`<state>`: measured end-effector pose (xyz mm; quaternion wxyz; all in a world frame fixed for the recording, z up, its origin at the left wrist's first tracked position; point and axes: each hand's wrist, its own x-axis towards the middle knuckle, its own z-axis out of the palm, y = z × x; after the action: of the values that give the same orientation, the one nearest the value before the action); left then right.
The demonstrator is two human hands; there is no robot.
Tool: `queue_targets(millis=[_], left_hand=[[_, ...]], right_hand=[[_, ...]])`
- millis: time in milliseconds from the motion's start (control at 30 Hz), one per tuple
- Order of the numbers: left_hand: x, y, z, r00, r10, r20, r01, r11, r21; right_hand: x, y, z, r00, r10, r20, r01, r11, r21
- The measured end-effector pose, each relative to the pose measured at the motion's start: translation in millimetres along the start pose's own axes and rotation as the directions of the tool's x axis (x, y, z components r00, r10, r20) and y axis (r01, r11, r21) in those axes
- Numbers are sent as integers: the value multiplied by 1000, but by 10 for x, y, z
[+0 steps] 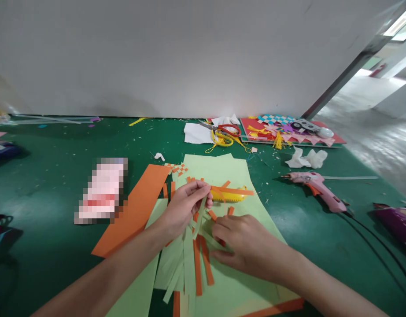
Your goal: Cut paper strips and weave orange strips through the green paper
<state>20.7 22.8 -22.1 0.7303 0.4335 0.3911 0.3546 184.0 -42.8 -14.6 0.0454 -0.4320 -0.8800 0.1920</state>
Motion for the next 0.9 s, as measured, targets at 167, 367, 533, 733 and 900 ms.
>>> queue_targets(millis=[167,367,533,733,900], left_hand=[[13,-23,-21,1000,1,22,-1,1000,-13],[8,-32,-27,1000,-1,24,1,1000,-10],[10,-47,-27,999,17,29,-17,1000,2],[32,-53,-34,999,22,26,-23,1000,10],[70,-85,-50,1000,-7,15,7,1000,-21]], right_hand=[[-6,79,-81,999,14,-31,-11,995,97],[-40,191,-277,995,94,-23,-81,938,338],[-6,89,-171,999,26,35,-33,975,221],[-19,100,-159,1000,18,7,-19,966,256],[-94,229,-357,995,101,-11,-83,870,485]])
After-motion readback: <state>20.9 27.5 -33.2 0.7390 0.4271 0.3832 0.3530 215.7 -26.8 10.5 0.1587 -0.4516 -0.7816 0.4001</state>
